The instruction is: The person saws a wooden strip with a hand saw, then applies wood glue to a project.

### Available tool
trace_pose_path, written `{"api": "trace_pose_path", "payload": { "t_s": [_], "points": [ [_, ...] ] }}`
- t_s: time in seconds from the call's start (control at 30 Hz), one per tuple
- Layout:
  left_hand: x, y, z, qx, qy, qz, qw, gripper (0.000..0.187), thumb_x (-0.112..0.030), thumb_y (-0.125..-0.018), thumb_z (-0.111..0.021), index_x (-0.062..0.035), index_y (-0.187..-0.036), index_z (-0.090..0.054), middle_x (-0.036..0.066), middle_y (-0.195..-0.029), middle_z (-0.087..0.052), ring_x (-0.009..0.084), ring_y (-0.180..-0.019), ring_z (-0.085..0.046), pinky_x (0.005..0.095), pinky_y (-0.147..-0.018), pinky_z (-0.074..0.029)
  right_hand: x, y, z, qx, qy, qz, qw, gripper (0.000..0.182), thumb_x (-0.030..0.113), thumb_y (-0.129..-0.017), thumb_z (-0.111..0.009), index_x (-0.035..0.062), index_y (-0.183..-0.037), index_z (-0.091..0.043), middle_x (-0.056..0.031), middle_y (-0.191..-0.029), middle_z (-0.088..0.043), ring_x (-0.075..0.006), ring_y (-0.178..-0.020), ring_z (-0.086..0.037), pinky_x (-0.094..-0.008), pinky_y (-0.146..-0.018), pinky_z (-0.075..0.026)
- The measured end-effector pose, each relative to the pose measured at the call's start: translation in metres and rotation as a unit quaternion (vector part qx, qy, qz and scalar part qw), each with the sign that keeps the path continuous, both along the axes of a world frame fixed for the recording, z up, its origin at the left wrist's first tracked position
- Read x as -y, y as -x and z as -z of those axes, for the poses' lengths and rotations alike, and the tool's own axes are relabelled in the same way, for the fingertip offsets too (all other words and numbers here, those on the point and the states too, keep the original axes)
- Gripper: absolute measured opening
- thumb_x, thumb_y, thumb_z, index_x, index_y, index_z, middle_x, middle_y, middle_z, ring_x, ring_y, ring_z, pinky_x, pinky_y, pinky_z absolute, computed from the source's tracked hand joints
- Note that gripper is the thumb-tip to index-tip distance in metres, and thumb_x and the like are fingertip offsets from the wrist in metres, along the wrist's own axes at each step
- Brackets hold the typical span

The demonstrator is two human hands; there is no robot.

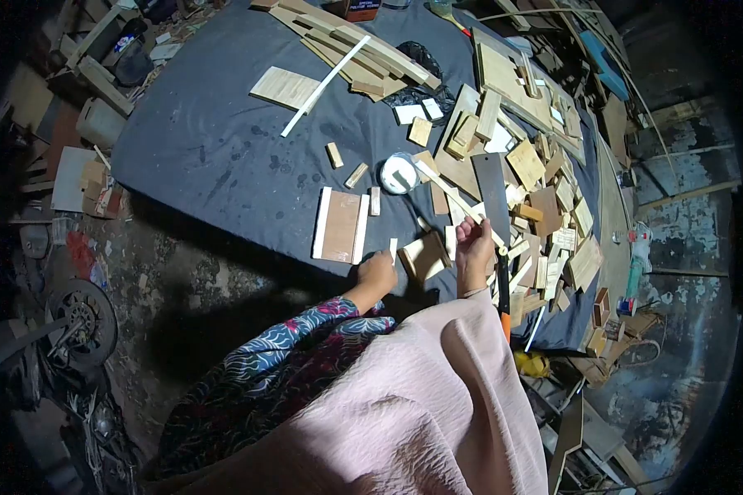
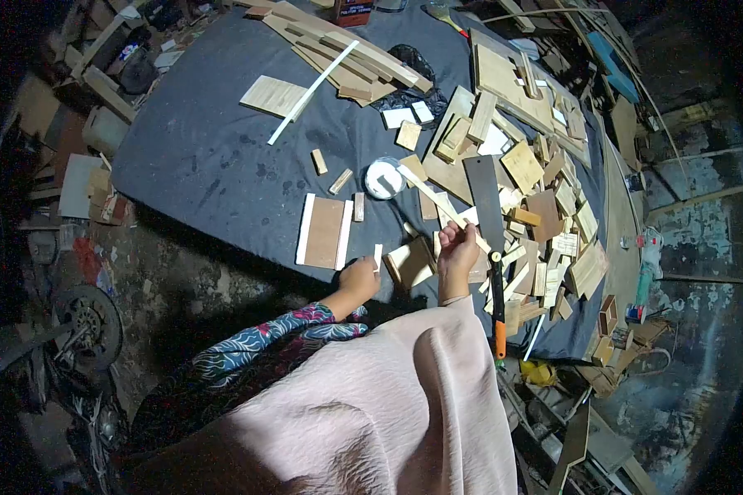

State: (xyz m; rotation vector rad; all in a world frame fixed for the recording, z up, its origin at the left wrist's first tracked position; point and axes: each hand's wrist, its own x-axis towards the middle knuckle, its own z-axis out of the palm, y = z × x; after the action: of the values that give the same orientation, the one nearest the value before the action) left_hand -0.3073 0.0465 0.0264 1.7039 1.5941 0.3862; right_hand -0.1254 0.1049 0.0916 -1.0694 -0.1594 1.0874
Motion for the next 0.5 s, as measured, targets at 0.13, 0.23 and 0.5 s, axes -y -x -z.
{"api": "trace_pose_path", "payload": {
  "t_s": [0.13, 0.23, 0.5],
  "points": [
    [0.002, 0.001, 0.001, 0.027, -0.012, -0.003, 1.000, 0.020, -0.015, -0.072, -0.056, -0.0043, -0.088, -0.049, 0.017, -0.081, -0.055, 0.0356, -0.077, -0.056, 0.0437, -0.066, -0.045, 0.007, 0.006, -0.004, 0.016, 0.000, 0.010, 1.000, 0.024, 0.024, -0.088, -0.042, 0.0028, -0.097, -0.047, -0.0104, -0.071, -0.056, -0.0144, -0.056, -0.052, -0.0245, -0.049, -0.045],
    [0.003, 0.002, -0.009, 0.036, -0.016, -0.019, 0.999, 0.028, -0.014, -0.070, -0.059, -0.0045, -0.093, -0.046, 0.018, -0.086, -0.054, 0.0360, -0.080, -0.055, 0.0432, -0.068, -0.045, 0.000, 0.021, -0.014, 0.177, -0.030, -0.071, 0.981, 0.022, 0.023, -0.088, -0.044, 0.0028, -0.095, -0.048, -0.0086, -0.071, -0.055, -0.0129, -0.057, -0.053, -0.0227, -0.050, -0.044],
    [-0.011, 0.000, -0.012, -0.005, 0.087, -0.011, 0.996, 0.027, -0.011, -0.069, -0.056, -0.0023, -0.091, -0.046, 0.020, -0.092, -0.054, 0.0358, -0.085, -0.055, 0.0422, -0.073, -0.045, -0.014, 0.026, -0.023, 0.377, -0.064, -0.116, 0.917, 0.023, 0.020, -0.088, -0.045, -0.0005, -0.094, -0.051, -0.0066, -0.072, -0.055, -0.0111, -0.063, -0.053, -0.0226, -0.055, -0.043]
  ]
}}
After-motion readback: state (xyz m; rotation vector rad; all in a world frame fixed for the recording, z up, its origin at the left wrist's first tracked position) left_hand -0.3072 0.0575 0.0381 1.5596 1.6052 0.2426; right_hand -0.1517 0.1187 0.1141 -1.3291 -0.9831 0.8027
